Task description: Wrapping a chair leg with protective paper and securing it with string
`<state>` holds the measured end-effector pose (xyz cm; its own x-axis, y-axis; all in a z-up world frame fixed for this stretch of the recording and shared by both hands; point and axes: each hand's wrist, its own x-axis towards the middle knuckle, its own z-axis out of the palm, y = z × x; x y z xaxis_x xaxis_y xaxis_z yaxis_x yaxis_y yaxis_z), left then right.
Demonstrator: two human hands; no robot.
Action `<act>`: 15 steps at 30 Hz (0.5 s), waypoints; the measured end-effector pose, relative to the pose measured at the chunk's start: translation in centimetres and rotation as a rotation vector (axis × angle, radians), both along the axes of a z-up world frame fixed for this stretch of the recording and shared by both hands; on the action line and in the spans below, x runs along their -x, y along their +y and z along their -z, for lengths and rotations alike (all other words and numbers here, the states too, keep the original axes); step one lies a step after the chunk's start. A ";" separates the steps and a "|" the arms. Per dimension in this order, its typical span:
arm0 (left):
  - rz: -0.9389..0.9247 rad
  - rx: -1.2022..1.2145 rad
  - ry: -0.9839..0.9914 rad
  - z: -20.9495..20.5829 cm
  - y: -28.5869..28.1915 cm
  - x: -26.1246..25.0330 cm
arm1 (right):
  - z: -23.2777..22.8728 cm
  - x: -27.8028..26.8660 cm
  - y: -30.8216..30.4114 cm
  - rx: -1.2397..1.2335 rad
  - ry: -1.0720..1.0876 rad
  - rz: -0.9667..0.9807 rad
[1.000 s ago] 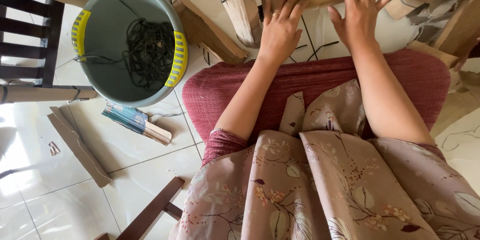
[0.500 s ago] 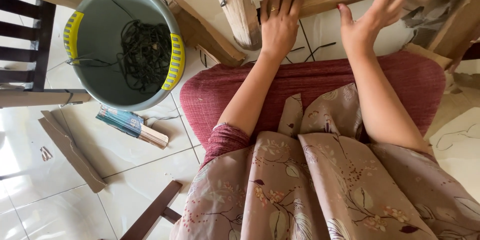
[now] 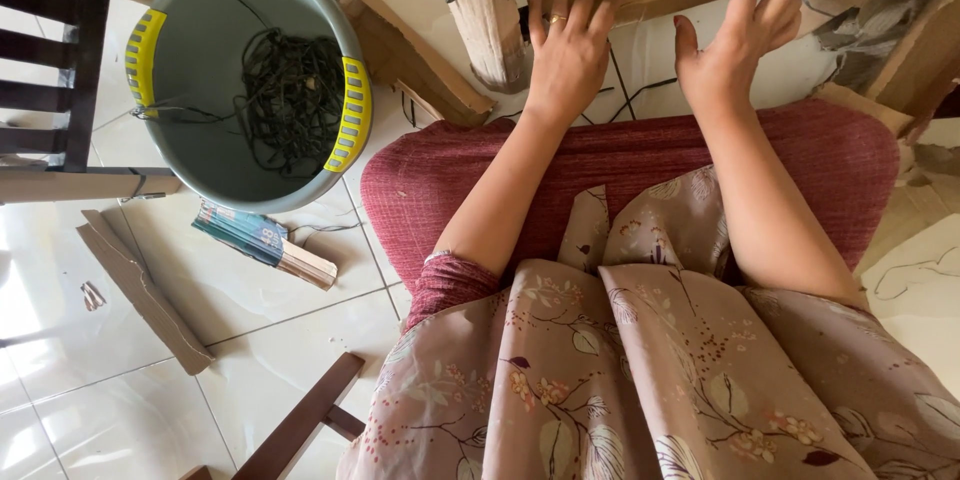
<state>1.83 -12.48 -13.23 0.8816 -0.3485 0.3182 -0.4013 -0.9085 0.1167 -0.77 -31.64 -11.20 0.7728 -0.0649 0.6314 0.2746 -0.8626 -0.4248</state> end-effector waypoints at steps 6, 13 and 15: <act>0.279 0.324 0.200 -4.7 1.8 3.6 | 0.8 0.8 -0.4 0.023 -0.060 -0.340; 0.041 0.020 0.885 -1.4 7.6 7.7 | 3.9 2.5 3.3 0.151 0.488 -0.756; -0.095 -0.158 0.964 0.4 8.2 8.4 | 4.0 2.8 5.0 0.209 0.810 -0.775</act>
<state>-6.60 -4.33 -13.68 0.7658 -0.2398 -0.5967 -0.1224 -0.9653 0.2309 -3.54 -26.69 -15.15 0.7441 0.6555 -0.1289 0.4750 -0.6548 -0.5879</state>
